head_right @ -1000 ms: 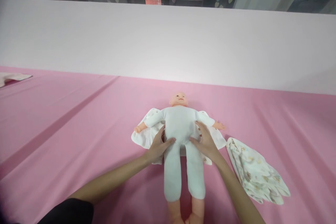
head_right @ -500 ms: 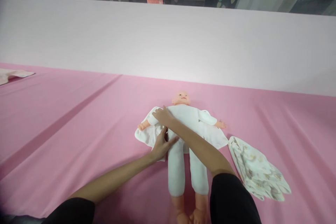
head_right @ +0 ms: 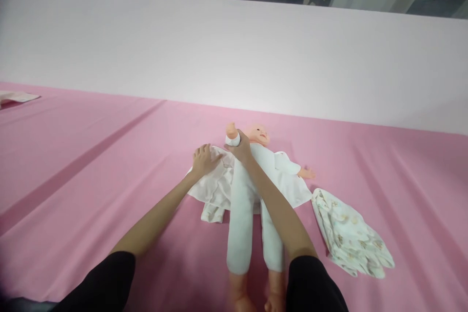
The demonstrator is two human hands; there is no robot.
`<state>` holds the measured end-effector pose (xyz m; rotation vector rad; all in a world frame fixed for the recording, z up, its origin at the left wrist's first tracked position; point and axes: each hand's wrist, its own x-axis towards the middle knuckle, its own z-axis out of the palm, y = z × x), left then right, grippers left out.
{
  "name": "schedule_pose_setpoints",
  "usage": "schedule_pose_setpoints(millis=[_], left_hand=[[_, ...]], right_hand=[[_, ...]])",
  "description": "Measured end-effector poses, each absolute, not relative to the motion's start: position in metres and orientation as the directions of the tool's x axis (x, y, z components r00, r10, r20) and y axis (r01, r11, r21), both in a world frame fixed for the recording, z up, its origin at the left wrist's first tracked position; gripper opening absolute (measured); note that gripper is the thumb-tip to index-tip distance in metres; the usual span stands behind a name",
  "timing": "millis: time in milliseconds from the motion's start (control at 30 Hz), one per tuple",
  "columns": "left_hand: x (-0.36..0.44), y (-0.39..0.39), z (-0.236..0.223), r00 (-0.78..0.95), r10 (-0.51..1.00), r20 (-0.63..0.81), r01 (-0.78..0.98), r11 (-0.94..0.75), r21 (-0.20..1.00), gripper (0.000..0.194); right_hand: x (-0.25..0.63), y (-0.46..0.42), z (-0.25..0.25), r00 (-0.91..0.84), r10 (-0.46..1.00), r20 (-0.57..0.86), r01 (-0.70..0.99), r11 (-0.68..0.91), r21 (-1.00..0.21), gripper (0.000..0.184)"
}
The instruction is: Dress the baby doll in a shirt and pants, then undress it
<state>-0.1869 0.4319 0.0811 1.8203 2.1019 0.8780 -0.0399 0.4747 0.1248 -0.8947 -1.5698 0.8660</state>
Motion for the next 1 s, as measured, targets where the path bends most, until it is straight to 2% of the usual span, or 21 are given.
schedule_pose_setpoints(millis=[100, 167, 233, 300, 400, 500, 600, 733, 833, 900, 1000], left_hand=[[-0.19, 0.446, 0.074, -0.201, 0.969, 0.147, 0.92, 0.135, 0.367, 0.065], [-0.193, 0.449, 0.076, -0.118, 0.99, 0.072, 0.937, 0.087, 0.339, 0.061], [-0.202, 0.449, 0.084, -0.032, 0.999, -0.008, 0.914, 0.032, 0.404, 0.063], [-0.214, 0.448, 0.096, 0.031, 0.998, -0.058, 0.85, 0.004, 0.527, 0.063], [-0.23, 0.441, 0.122, 0.033, 0.999, -0.036, 0.63, 0.007, 0.777, 0.059], [-0.228, 0.43, 0.151, 0.055, 0.998, -0.03, 0.291, 0.013, 0.957, 0.061], [-0.216, 0.421, 0.17, 0.02, 1.0, -0.013, 0.139, 0.01, 0.99, 0.054], [-0.205, 0.412, 0.179, -0.081, 0.993, 0.086, 0.199, -0.069, 0.978, 0.052], [-0.197, 0.407, 0.178, -0.014, 0.978, 0.21, 0.317, -0.194, 0.928, 0.047], [-0.186, 0.407, 0.173, 0.054, 0.963, 0.264, 0.359, -0.265, 0.895, 0.039], [-0.166, 0.413, 0.163, 0.077, 0.953, 0.292, 0.378, -0.299, 0.876, 0.035]], right_hand=[[-0.042, 0.471, 0.129, -0.074, 0.87, 0.488, 0.101, 0.494, -0.864, 0.035], [-0.041, 0.469, 0.131, 0.015, 0.847, 0.532, 0.116, 0.527, -0.842, 0.034], [-0.039, 0.467, 0.132, 0.083, 0.803, 0.591, 0.184, 0.57, -0.801, 0.03], [-0.039, 0.465, 0.13, 0.068, 0.77, 0.635, 0.305, 0.59, -0.748, 0.023], [-0.046, 0.46, 0.125, -0.115, 0.775, 0.621, 0.531, 0.576, -0.621, 0.011], [-0.06, 0.45, 0.122, -0.358, 0.796, 0.488, 0.711, 0.571, -0.411, 0.012], [-0.073, 0.439, 0.121, -0.475, 0.793, 0.382, 0.78, 0.58, -0.235, 0.015], [-0.081, 0.432, 0.116, -0.469, 0.799, 0.377, 0.829, 0.545, -0.124, 0.02], [-0.087, 0.429, 0.102, -0.48, 0.793, 0.375, 0.833, 0.546, -0.088, 0.025], [-0.09, 0.428, 0.093, -0.487, 0.805, 0.338, 0.83, 0.547, -0.108, 0.03], [-0.087, 0.429, 0.088, -0.549, 0.791, 0.272, 0.74, 0.611, -0.282, 0.038]])
